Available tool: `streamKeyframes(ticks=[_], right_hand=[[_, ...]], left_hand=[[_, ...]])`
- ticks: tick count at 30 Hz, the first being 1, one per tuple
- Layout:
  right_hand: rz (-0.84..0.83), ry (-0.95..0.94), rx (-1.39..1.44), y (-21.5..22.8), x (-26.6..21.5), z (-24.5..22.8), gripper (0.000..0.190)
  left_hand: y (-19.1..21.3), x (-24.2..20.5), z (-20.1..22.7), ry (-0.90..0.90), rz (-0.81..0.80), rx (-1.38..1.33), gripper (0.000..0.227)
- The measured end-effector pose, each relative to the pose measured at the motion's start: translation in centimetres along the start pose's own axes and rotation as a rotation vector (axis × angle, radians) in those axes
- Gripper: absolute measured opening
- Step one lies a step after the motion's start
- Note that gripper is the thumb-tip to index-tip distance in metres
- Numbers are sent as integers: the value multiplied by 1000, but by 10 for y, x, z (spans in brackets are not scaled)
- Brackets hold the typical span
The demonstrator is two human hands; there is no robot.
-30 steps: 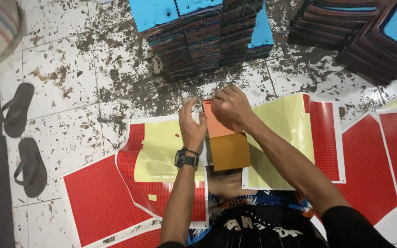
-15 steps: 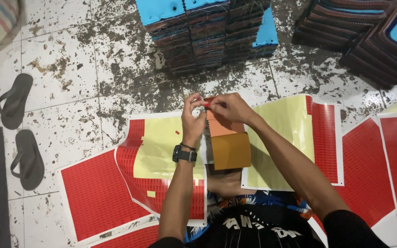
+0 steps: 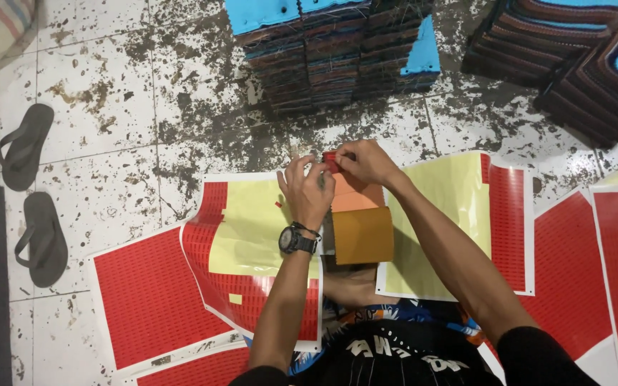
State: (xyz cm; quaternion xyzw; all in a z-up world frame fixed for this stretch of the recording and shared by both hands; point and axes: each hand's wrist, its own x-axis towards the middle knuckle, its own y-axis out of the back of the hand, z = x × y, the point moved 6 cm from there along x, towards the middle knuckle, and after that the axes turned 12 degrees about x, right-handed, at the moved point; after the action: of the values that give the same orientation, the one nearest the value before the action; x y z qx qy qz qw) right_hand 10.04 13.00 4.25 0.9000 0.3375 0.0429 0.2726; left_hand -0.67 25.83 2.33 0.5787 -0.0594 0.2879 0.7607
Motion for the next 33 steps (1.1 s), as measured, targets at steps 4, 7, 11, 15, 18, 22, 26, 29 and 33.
streamKeyframes(ticks=[4, 7, 11, 15, 18, 22, 26, 29, 33], right_hand=[[-10, 5, -79, -8, 11, 12, 17], [1, -56, -132, -10, 17, 18, 28], [73, -38, -520, -1, 19, 8, 36], [87, 324, -550, 3, 10, 0, 24], [226, 443, -620, 7, -12, -21, 12], [445, 700, -714, 3, -23, -26, 20], [245, 676, -541, 7, -44, -54, 13], [45, 440, -166, 9, -41, -48, 18], [27, 235, 137, 9, -27, -31, 20]], left_hand=[[17, 4, 12, -38, -11, 73, 25], [17, 5, 17, -102, -13, 169, 32], [27, 9, 19, -130, 21, 228, 31], [30, 11, 22, -109, -30, 95, 32], [11, 9, 5, -101, -3, -174, 41], [30, 17, 1, 130, -23, -558, 48], [21, 17, -13, 354, -42, -991, 55], [19, 16, -13, 381, -98, -1077, 53], [22, 21, -5, 327, -147, -1068, 53]])
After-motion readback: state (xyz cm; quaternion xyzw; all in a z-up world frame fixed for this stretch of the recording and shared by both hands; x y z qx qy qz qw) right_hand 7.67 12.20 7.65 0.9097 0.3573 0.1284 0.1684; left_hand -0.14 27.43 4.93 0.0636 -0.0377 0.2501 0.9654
